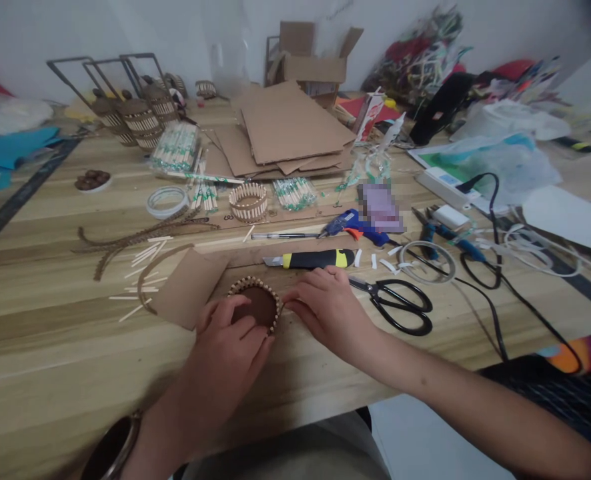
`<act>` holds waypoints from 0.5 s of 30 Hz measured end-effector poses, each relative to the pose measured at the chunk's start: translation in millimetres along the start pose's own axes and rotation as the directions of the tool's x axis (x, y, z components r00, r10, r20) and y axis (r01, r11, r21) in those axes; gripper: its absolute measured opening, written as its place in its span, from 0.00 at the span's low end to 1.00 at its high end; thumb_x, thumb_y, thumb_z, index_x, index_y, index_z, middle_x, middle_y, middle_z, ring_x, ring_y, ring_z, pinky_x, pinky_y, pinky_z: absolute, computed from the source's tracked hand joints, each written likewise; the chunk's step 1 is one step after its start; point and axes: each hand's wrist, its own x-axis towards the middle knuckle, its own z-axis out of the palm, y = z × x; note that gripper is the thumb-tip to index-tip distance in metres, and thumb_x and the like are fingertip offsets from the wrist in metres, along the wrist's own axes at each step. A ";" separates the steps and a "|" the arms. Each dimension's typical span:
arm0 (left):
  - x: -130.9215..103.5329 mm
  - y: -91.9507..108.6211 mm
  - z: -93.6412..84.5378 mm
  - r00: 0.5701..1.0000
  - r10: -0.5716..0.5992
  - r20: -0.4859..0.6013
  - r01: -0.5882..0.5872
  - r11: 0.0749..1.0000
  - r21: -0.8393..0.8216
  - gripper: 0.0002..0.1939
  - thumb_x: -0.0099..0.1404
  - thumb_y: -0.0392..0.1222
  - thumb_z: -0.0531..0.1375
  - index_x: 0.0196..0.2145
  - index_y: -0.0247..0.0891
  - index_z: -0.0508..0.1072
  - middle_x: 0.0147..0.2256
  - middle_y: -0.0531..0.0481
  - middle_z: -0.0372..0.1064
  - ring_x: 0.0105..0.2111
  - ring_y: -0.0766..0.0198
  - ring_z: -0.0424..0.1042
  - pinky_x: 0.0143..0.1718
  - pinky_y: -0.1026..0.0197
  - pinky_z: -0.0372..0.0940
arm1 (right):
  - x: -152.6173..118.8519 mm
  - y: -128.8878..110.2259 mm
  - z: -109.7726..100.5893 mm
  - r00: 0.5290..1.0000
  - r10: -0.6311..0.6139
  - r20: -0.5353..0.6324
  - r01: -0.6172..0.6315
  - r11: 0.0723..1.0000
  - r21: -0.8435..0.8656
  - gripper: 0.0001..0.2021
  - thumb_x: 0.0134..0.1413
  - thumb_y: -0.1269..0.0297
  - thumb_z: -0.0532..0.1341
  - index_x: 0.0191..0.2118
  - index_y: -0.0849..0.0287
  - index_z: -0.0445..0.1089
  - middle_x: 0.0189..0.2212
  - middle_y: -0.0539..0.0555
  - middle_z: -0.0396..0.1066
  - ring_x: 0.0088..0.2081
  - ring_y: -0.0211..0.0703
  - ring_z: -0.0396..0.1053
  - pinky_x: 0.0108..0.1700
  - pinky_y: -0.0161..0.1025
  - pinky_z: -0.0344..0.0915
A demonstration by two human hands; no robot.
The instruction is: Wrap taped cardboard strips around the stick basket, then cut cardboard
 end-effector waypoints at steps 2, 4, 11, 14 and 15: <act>-0.2 -0.2 0.5 1.000 0.010 -0.008 -0.010 1.000 -0.001 0.16 0.74 0.37 0.52 0.31 0.38 0.76 0.29 0.49 0.75 0.49 0.47 0.65 0.49 0.41 0.61 | 0.3 -0.2 4.0 1.000 -0.002 -0.031 0.002 1.000 -0.003 0.06 0.63 0.69 0.61 0.35 0.55 0.75 0.31 0.50 0.74 0.36 0.42 0.65 0.44 0.42 0.50; 0.0 0.4 0.8 1.000 0.007 -0.014 -0.007 1.000 -0.009 0.17 0.74 0.37 0.51 0.30 0.38 0.76 0.29 0.49 0.74 0.50 0.46 0.65 0.49 0.41 0.61 | -0.2 -0.3 6.9 0.998 -0.001 -0.060 0.000 1.000 -0.011 0.06 0.63 0.68 0.62 0.34 0.54 0.76 0.30 0.49 0.74 0.36 0.43 0.65 0.43 0.42 0.50; 1.2 1.9 0.5 1.000 -0.006 0.018 0.007 1.000 -0.030 0.16 0.73 0.36 0.52 0.31 0.38 0.76 0.30 0.48 0.75 0.51 0.46 0.66 0.50 0.40 0.61 | 1.3 -1.0 11.0 0.987 -0.065 -0.150 0.061 0.998 -0.032 0.06 0.63 0.67 0.63 0.35 0.55 0.77 0.29 0.49 0.74 0.35 0.42 0.65 0.43 0.42 0.52; 1.2 1.8 1.1 1.000 -0.008 0.021 0.008 1.000 -0.028 0.14 0.73 0.35 0.53 0.31 0.37 0.76 0.31 0.48 0.75 0.50 0.46 0.66 0.50 0.39 0.61 | 1.9 -2.5 11.2 0.983 -0.086 -0.164 0.080 0.996 -0.046 0.06 0.64 0.66 0.62 0.35 0.55 0.77 0.29 0.49 0.75 0.35 0.42 0.66 0.43 0.43 0.52; 1.3 2.0 1.3 1.000 -0.006 0.029 0.007 1.000 -0.026 0.14 0.72 0.35 0.54 0.32 0.37 0.76 0.31 0.48 0.75 0.51 0.45 0.65 0.51 0.39 0.61 | 2.0 -2.6 10.7 0.983 -0.095 -0.160 0.087 0.995 -0.056 0.07 0.65 0.66 0.61 0.36 0.55 0.77 0.30 0.49 0.75 0.35 0.42 0.66 0.44 0.43 0.52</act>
